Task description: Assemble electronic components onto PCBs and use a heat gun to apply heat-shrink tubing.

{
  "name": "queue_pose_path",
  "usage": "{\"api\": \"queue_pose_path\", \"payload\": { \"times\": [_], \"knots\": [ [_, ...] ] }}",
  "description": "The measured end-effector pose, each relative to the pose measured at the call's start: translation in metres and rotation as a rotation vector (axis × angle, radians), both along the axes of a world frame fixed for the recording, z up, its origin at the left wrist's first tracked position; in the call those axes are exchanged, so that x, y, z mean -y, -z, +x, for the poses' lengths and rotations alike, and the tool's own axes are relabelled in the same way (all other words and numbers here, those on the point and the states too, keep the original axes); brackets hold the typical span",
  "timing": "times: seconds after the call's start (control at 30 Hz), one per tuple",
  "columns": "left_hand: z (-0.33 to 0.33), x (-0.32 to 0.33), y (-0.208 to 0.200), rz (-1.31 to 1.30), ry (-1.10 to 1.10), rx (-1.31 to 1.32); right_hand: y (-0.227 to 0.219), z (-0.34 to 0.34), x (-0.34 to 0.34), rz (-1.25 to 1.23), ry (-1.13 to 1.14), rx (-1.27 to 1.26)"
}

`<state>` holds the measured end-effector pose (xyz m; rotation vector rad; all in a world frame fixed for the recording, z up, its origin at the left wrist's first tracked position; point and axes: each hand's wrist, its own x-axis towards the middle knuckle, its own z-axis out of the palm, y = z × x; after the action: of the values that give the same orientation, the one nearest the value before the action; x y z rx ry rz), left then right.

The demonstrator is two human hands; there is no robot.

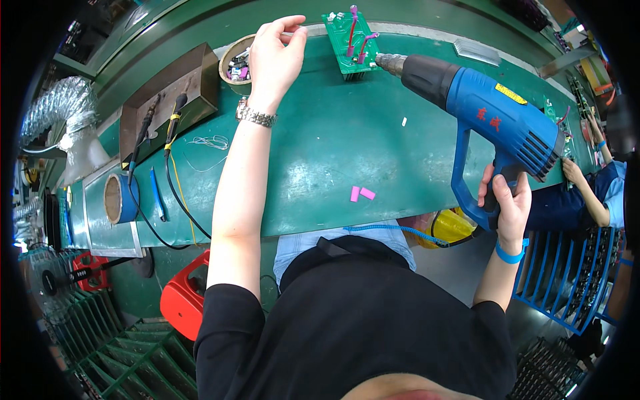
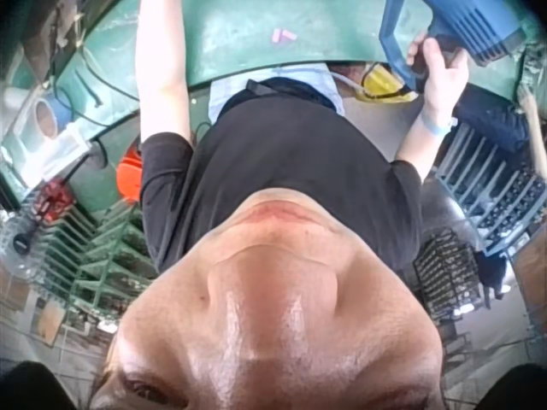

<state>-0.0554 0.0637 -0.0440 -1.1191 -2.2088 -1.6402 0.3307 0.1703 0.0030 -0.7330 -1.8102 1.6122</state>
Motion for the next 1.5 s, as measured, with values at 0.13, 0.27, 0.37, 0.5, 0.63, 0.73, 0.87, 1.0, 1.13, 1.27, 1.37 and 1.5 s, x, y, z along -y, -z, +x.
{"api": "queue_pose_path", "payload": {
  "times": [0.13,0.27,0.37,0.5,0.63,0.73,0.87,1.0,1.13,1.27,1.37,1.5],
  "knots": [
    [0.001,0.001,-0.004,-0.01,-0.002,0.006,0.003,-0.002,-0.001,0.028,-0.017,-0.012],
    [0.003,0.001,-0.004,0.001,0.003,0.0,0.004,-0.002,0.0,0.031,-0.031,-0.004],
    [0.002,0.001,-0.004,-0.005,-0.015,-0.007,0.005,-0.004,0.002,0.027,-0.035,0.006],
    [0.002,0.002,-0.005,0.009,0.001,0.006,0.005,-0.004,0.003,0.029,-0.038,-0.014],
    [0.003,0.001,-0.005,0.024,0.022,-0.005,0.005,-0.005,0.003,0.046,-0.047,-0.022],
    [0.004,0.001,-0.005,0.031,0.014,-0.005,0.006,-0.004,0.004,0.036,-0.054,-0.031],
    [0.003,0.001,-0.004,0.025,0.011,0.005,0.007,-0.004,0.005,0.035,-0.049,-0.025],
    [0.002,0.002,-0.004,0.037,0.017,-0.003,0.007,-0.005,0.007,0.064,-0.048,-0.014],
    [0.004,0.001,-0.006,0.037,0.015,0.013,0.01,-0.006,0.011,0.093,-0.039,-0.002],
    [0.009,0.003,-0.01,0.045,0.005,-0.023,0.009,-0.006,0.011,0.087,-0.037,0.011],
    [0.01,0.002,-0.005,0.044,-0.053,-0.09,0.01,-0.005,0.012,0.093,-0.013,0.001],
    [0.01,0.0,-0.005,0.08,-0.042,-0.097,0.012,-0.004,0.011,0.071,-0.024,-0.022]
  ]
}}
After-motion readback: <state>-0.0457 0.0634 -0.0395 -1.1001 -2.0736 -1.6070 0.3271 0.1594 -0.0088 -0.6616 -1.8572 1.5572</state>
